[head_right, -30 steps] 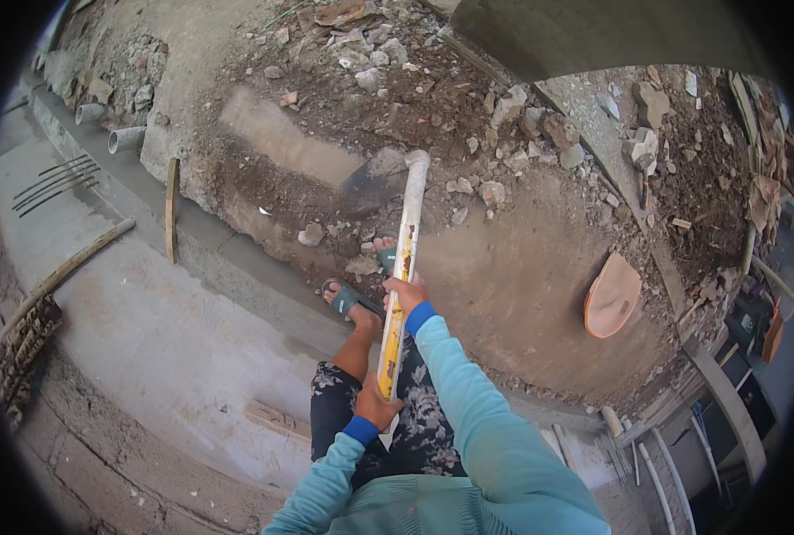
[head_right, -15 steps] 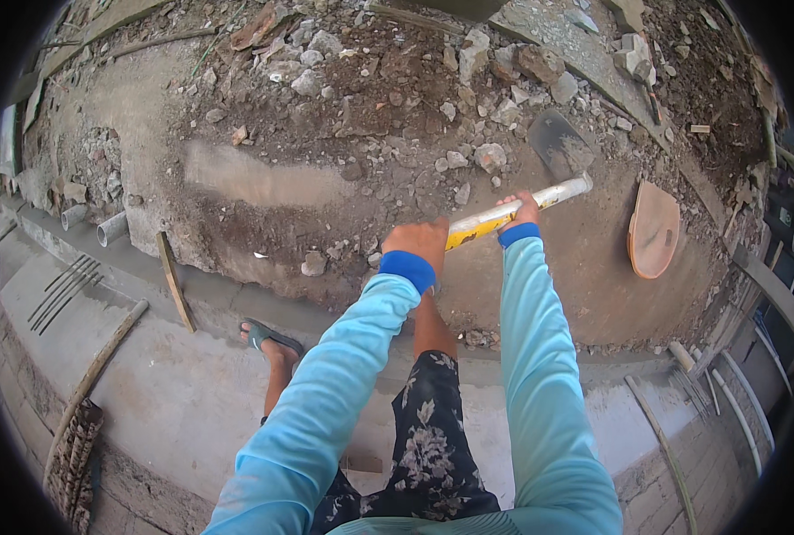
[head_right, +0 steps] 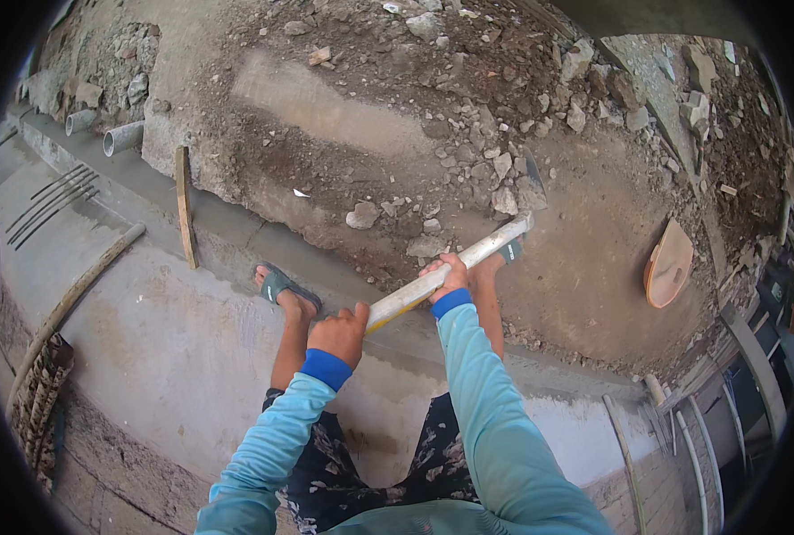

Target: The person uses a hoe to break up soil and rocks, then scoops the material into an orange basin. They carry the basin to a nearby area and pour the contents into a hole surrounded by rebar. The person repeats this cycle multiple times, returning to the pile to gather more debris.

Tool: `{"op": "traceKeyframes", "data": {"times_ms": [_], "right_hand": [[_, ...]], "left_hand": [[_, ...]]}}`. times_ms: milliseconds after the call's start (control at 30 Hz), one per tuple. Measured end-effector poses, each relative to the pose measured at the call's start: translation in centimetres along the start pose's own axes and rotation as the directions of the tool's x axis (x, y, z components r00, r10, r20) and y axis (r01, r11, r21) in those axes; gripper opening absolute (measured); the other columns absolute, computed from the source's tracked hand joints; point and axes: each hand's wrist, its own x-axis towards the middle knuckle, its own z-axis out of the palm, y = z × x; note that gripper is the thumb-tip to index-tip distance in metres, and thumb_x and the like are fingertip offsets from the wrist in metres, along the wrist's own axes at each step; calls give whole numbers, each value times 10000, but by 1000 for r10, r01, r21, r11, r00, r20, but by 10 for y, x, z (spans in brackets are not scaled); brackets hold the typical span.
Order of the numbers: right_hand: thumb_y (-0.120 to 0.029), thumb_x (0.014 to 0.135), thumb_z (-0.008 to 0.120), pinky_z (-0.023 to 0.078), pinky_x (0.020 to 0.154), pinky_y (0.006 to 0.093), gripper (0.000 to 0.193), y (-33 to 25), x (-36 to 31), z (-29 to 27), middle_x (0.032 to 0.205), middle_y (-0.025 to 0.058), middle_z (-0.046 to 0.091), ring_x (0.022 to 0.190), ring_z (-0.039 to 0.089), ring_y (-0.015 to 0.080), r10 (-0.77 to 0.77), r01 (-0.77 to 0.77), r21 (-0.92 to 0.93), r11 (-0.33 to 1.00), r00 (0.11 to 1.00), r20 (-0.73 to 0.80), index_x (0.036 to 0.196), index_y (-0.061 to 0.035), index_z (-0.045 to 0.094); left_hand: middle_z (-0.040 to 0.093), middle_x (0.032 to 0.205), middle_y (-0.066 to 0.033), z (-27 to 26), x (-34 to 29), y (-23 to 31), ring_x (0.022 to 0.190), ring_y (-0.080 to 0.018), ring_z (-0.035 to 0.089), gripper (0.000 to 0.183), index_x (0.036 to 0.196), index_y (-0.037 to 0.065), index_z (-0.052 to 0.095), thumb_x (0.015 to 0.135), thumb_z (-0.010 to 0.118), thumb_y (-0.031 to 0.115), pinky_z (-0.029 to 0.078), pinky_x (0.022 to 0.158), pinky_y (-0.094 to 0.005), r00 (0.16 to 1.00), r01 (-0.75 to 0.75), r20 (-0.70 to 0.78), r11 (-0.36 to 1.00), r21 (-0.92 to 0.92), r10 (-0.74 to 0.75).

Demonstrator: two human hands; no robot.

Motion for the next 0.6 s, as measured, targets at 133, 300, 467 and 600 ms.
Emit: {"op": "traceKeyframes", "data": {"times_ms": [133,300,467,600], "right_hand": [[-165,759,635,470,586,421,175,85,-9,-52,634,29,450,561,479,203,124,-124,-111,986,992,-11,783,-127,466],[-173,761,636,467,615,410,185,201,-38,-61,625,42,460,566,482,213,284,-291,-43,956,950,-132,730,-116,462],[-155,771,620,461,636,404,182,259,-65,-46,641,40,445,584,479,206,347,-355,-79,932,933,-94,734,-100,451],[-130,768,627,446,629,393,185,229,-86,-49,683,28,432,605,460,188,218,-219,-35,975,976,-30,765,-110,443]], "left_hand": [[632,812,-121,48,-80,-21,681,-292,688,308,1134,68,503,840,582,116,547,563,-385,979,117,169,993,-31,-110],[636,828,-122,51,-152,-74,694,-305,687,359,1165,86,502,820,594,118,548,581,-411,940,257,233,966,6,-251],[644,847,-133,28,-194,-98,686,-307,684,378,1174,106,509,805,596,113,550,594,-415,881,364,310,930,40,-358],[647,841,-123,41,-197,-100,666,-298,678,383,1176,104,511,803,599,119,545,585,-411,959,251,155,966,-69,-238]]}}
